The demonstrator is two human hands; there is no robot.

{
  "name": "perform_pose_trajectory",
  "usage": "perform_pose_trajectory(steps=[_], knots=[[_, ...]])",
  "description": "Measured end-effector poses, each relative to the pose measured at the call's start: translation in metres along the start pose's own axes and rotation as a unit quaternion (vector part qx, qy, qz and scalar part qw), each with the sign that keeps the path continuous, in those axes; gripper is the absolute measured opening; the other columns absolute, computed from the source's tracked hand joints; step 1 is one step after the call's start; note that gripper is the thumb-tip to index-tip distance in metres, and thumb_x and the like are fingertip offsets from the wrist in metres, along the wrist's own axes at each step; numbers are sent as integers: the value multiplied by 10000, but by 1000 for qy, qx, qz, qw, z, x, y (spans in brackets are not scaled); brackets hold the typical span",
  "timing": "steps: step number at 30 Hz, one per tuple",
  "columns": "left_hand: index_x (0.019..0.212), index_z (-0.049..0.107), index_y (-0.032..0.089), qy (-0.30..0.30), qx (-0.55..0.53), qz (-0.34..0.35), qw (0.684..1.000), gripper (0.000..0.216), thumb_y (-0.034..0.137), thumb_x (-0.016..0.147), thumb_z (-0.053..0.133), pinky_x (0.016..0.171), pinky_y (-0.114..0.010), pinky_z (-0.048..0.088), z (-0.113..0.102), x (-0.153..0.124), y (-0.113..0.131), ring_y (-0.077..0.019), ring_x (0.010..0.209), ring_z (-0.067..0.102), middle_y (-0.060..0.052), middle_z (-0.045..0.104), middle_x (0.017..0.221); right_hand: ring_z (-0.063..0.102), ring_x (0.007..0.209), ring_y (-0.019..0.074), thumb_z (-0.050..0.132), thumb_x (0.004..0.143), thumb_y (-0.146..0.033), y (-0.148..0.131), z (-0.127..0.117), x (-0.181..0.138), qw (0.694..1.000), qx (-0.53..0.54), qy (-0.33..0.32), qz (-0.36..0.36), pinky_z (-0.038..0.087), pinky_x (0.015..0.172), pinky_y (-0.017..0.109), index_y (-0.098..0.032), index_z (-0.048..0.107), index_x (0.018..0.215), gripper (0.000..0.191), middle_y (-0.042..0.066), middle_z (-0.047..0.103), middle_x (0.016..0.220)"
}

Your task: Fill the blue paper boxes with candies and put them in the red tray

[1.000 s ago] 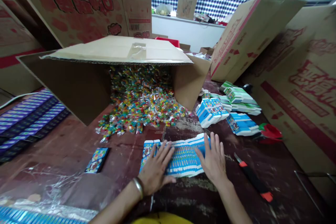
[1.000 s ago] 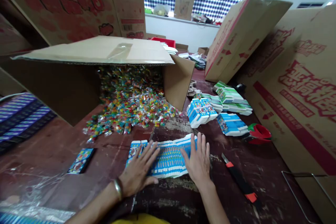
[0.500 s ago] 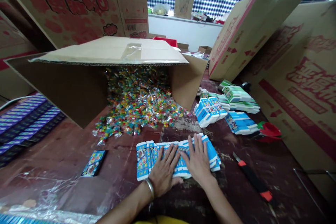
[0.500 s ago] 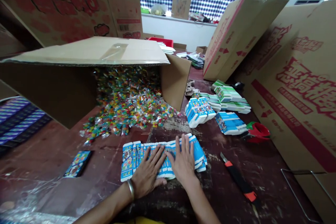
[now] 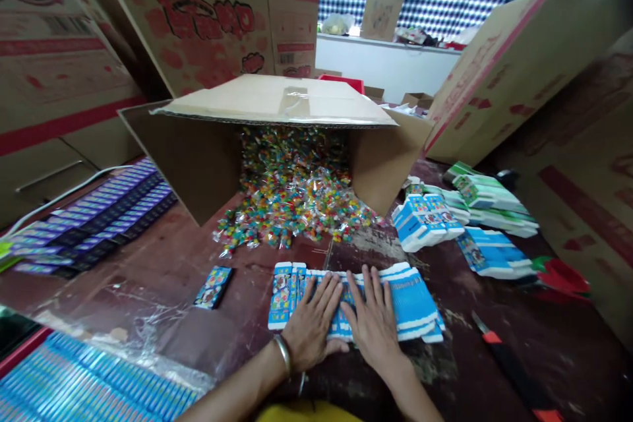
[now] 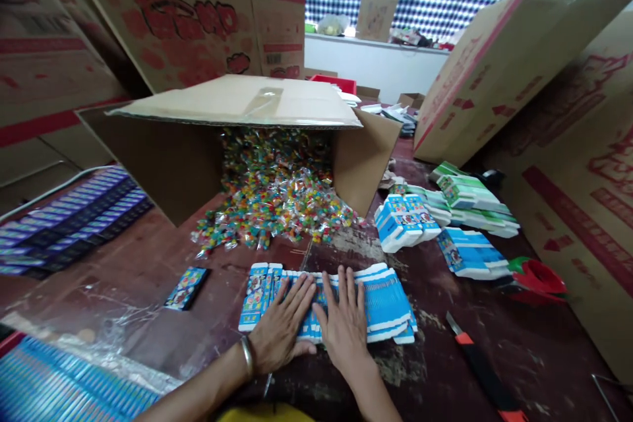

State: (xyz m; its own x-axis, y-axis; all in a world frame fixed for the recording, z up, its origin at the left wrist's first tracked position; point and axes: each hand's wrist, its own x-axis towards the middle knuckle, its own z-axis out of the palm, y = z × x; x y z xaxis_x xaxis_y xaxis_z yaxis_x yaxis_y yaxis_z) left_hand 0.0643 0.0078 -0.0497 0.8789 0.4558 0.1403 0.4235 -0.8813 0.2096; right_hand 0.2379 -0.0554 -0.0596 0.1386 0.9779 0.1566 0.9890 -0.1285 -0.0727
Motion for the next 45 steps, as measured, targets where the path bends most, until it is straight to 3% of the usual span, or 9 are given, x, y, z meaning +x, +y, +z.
perform_pose_trajectory(steps=[5, 10, 13, 17, 28, 32, 36, 40, 45], knots=[[1478, 49, 124, 17, 2, -37, 999, 943, 726, 799, 304, 1142, -495, 73, -15, -15, -6, -318, 1425, 88, -129, 134, 1554, 230, 1374, 331, 431, 906, -468, -6, -13, 17, 999, 36, 6, -27, 220, 1081, 524, -229, 365, 1420, 570, 103, 301, 1500], [1481, 23, 129, 81, 49, -216, 972, 830, 588, 878, 362, 1133, -518, 132, -18, -56, -27, -319, 1419, 131, -153, 190, 1539, 559, 1042, 202, 382, 951, -303, -45, -33, 66, 981, 174, -20, -83, 440, 912, 305, -253, 568, 1256, 361, 60, 624, 1135], [1479, -3, 120, 103, 79, -281, 951, 836, 569, 883, 373, 1109, -554, 179, -2, -77, -38, -337, 1408, 171, -190, 235, 1518, 564, 978, 181, 399, 952, -267, -80, -30, 98, 975, 177, -46, -127, 436, 883, 274, -267, 646, 1144, 312, 38, 643, 1011], [1480, 0, 130, 114, 91, -296, 944, 830, 577, 881, 362, 1101, -565, 192, 13, -85, -41, -342, 1400, 198, -194, 263, 1508, 561, 939, 174, 473, 928, -314, -111, -19, 123, 972, 152, -69, -167, 422, 871, 271, -281, 730, 940, 259, 24, 651, 922], [1478, 4, 111, 116, 72, -322, 937, 829, 541, 886, 392, 1106, -572, 190, 17, -84, -37, -340, 1404, 182, -198, 265, 1507, 527, 1036, 175, 450, 940, -355, -108, -30, 119, 962, 154, -73, -213, 428, 880, 263, -310, 668, 1111, 281, 0, 654, 1111], [1481, 27, 125, 126, 75, -318, 937, 772, 496, 905, 384, 1096, -577, 208, 20, -84, -35, -341, 1393, 220, -195, 284, 1500, 494, 1124, 192, 484, 919, -334, -108, -28, 113, 959, 181, -79, -205, 423, 927, 294, -286, 611, 1199, 311, 25, 611, 1225], [1481, 46, 127, 148, 57, -322, 934, 792, 505, 890, 414, 1077, -565, 260, 2, -81, -28, -354, 1368, 280, -201, 325, 1480, 562, 1033, 192, 510, 896, -283, -105, -28, 107, 949, 261, -75, -160, 430, 910, 296, -248, 692, 1009, 217, 46, 675, 1056], [1466, 154, 140, 154, -23, -337, 929, 757, 485, 870, 471, 997, -457, 417, -25, -71, -23, -313, 1222, 492, -179, 471, 1384, 627, 679, 139, 503, 880, -285, -103, -29, 102, 917, 380, -87, -87, 481, 671, 231, -176, 670, 789, 219, 19, 676, 730], [1372, 388, 198, 145, -117, -361, 914, 591, 419, 845, 538, 937, -410, 474, -51, -60, -23, -288, 1107, 576, -128, 593, 1241, 478, 368, 89, 480, 873, -419, -95, -37, 98, 851, 508, -130, -16, 389, 384, 183, -142, 621, 778, 326, -33, 563, 484]])
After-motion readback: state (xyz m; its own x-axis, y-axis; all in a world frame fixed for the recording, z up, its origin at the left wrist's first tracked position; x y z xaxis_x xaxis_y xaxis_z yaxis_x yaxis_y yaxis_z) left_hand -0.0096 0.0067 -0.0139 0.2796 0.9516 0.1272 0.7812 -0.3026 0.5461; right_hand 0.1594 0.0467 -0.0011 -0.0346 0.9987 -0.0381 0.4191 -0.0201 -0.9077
